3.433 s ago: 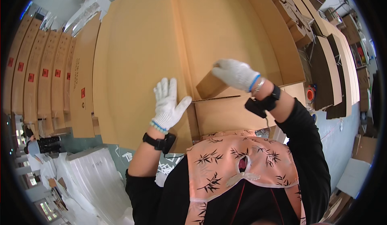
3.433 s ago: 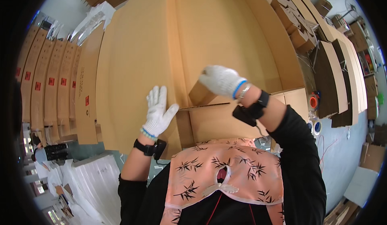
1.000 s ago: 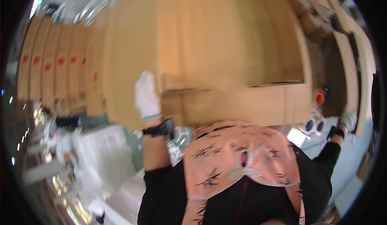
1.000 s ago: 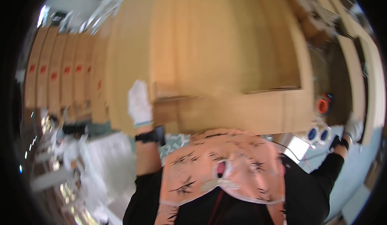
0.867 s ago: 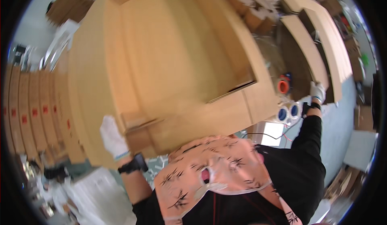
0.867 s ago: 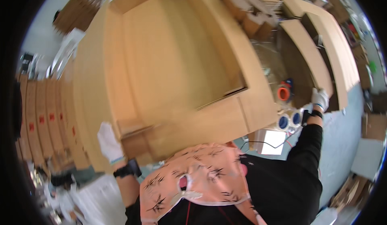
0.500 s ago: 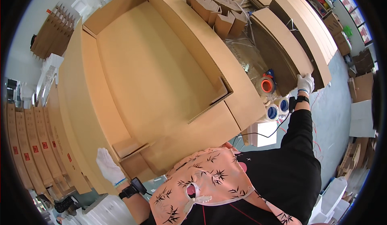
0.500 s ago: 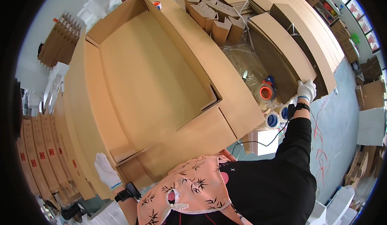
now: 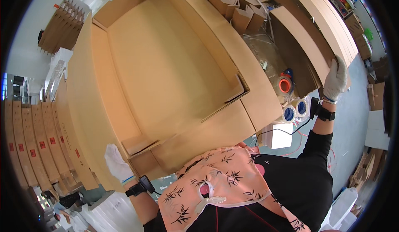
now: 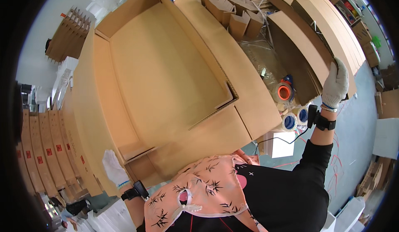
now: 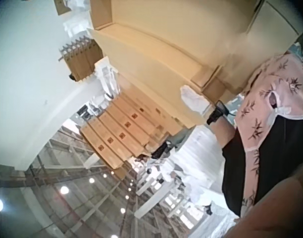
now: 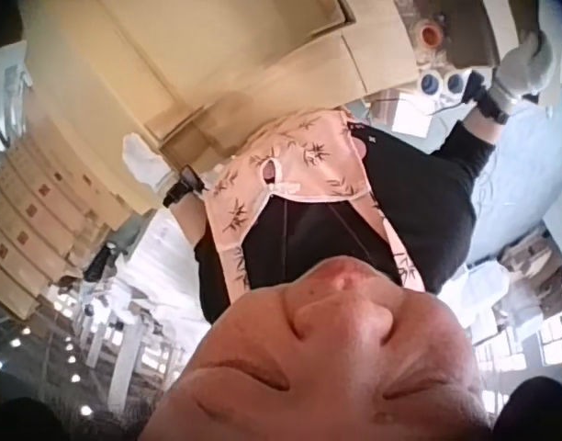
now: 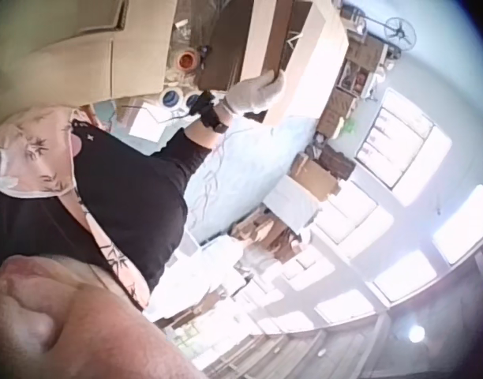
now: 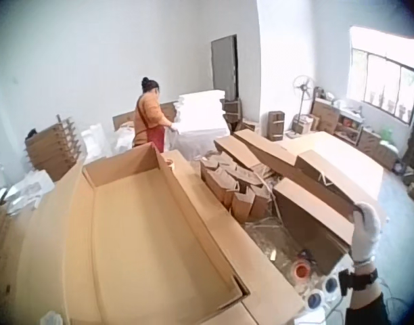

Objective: The person assembles a cardboard box and packs it with white foam inserts and a flat white panel. They use a handheld tape dispenser to seal the box flaps and secure the contents. The process involves folding the box, placing protective foam pieces inside, inserting the panel, and taping the box shut.

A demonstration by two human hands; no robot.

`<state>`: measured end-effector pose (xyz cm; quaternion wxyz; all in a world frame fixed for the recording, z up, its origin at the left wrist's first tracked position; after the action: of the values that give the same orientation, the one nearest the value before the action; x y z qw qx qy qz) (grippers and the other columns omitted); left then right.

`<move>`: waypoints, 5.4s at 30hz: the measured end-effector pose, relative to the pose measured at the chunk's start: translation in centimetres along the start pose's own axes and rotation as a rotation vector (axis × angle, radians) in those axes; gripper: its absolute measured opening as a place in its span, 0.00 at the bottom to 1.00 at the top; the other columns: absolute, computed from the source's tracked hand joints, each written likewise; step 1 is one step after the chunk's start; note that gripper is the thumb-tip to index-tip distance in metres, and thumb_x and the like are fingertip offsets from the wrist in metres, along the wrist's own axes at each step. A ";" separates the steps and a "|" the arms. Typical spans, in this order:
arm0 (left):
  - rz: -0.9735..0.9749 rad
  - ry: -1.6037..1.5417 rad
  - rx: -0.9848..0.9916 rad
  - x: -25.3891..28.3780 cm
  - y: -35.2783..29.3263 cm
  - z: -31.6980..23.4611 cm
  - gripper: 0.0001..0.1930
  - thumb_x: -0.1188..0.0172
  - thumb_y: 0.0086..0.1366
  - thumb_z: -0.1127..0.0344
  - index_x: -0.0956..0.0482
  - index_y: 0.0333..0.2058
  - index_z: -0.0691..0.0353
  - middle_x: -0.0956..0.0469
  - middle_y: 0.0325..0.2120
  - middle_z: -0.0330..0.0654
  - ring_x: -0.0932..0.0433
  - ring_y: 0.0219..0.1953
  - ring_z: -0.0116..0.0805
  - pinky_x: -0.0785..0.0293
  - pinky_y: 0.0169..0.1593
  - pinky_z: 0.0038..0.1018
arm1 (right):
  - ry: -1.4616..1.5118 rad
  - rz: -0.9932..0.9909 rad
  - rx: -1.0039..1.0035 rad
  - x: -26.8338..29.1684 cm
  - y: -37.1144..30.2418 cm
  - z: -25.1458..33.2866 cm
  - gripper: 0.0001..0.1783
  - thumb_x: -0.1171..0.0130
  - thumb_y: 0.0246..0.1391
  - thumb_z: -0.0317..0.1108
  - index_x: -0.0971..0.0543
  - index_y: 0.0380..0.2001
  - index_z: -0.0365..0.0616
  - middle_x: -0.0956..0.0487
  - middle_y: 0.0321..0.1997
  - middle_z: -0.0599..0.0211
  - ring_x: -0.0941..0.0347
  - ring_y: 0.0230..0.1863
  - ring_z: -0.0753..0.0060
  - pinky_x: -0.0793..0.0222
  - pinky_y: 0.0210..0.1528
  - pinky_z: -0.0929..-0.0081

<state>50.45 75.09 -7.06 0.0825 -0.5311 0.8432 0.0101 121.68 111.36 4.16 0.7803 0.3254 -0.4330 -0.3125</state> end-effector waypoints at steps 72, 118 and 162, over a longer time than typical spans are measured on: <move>0.651 2.056 -0.763 -12.7 -10.8 -0.6 0.50 0.33 0.51 0.35 0.34 0.60 0.71 0.20 0.51 0.57 0.20 0.54 0.51 0.26 0.58 0.40 | -1.596 -0.576 -1.697 103.0 -65.5 14.9 0.39 0.39 0.52 0.60 0.29 0.59 0.45 0.24 0.58 0.42 0.28 0.59 0.41 0.32 0.62 0.50; 1.004 1.388 -0.803 -6.6 -12.5 -9.6 0.24 0.37 0.57 0.52 0.26 0.48 0.60 0.19 0.40 0.48 0.19 0.43 0.50 0.22 0.45 0.46 | 0.127 0.338 0.631 14.3 -5.8 34.0 0.23 0.45 0.53 0.23 0.22 0.54 0.49 0.23 0.58 0.53 0.24 0.55 0.45 0.26 0.55 0.60; 0.475 1.297 -0.418 -5.0 -9.1 -8.0 0.37 0.40 0.61 0.52 0.37 0.65 0.63 0.39 0.64 0.61 0.40 0.67 0.61 0.43 0.69 0.48 | 0.119 1.335 1.068 -10.2 -5.7 31.7 0.27 0.41 0.42 0.28 0.19 0.51 0.45 0.20 0.43 0.43 0.24 0.50 0.40 0.31 0.61 0.52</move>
<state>59.73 74.76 2.24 -0.5427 -0.2371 0.7955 -0.1284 88.27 108.33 7.93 0.5643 0.3422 -0.5815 0.4757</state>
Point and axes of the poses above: each hand's wrist, its own y-axis towards the middle knuckle, its own x-axis out of the back of the hand, z = x × y, the point moved 3 cm from there along y, towards the middle knuckle
